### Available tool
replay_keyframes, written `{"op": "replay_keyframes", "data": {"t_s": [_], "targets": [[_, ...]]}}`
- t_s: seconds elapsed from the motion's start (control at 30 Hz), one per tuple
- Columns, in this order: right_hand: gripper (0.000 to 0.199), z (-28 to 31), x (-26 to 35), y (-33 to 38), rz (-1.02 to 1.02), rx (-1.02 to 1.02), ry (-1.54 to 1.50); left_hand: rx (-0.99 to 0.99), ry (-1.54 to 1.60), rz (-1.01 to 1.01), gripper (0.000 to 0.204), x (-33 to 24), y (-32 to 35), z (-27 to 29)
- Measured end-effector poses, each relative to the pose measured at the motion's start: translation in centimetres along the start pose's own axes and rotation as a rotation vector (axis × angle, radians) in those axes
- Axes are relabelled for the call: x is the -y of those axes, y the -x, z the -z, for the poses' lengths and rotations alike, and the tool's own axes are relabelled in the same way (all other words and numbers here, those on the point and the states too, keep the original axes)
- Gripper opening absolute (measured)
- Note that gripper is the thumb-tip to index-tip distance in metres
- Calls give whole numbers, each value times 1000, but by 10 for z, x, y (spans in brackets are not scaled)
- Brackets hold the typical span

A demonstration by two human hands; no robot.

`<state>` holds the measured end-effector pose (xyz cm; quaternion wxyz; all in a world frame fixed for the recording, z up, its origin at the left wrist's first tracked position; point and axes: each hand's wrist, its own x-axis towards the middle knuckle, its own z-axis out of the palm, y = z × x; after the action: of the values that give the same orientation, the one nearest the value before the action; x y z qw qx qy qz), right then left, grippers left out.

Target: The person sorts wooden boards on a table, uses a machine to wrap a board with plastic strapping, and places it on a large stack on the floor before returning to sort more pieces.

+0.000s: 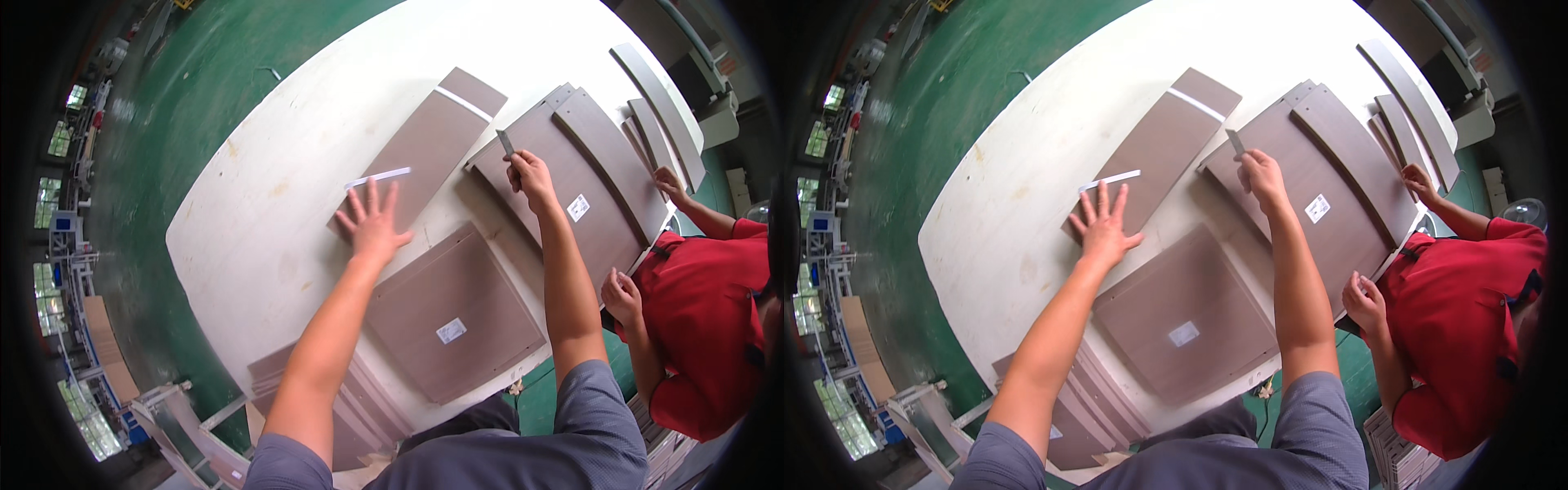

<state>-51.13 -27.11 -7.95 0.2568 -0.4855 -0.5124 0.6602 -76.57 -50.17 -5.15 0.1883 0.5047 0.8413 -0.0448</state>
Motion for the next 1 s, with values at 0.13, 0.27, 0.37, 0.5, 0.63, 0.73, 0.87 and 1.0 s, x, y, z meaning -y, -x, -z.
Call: {"op": "replay_keyframes", "data": {"t_s": [0.13,0.27,0.37,0.5,0.63,0.73,0.87,1.0], "targets": [[27,14,11,-56,16,-42,225,-17,-30,-107,111,39,-14,11],[31,12,11,-96,51,6,474,-39,-63,-147,113,61,-17,13],[26,21,31,-113,-221,273,505,-37,-63,-134,115,68,-15,10],[23,14,59,-118,-251,369,694,-57,-60,-138,117,70,-18,4],[19,31,42,-116,-220,464,781,-91,-72,-156,117,66,-22,2],[19,15,95,-77,-518,904,1009,-56,-80,-162,113,71,-17,8],[23,-2,59,-13,-413,826,719,-50,-29,-83,117,41,-26,19],[38,-124,-23,87,-13,842,842,-279,216,9,113,32,-87,35]]}}
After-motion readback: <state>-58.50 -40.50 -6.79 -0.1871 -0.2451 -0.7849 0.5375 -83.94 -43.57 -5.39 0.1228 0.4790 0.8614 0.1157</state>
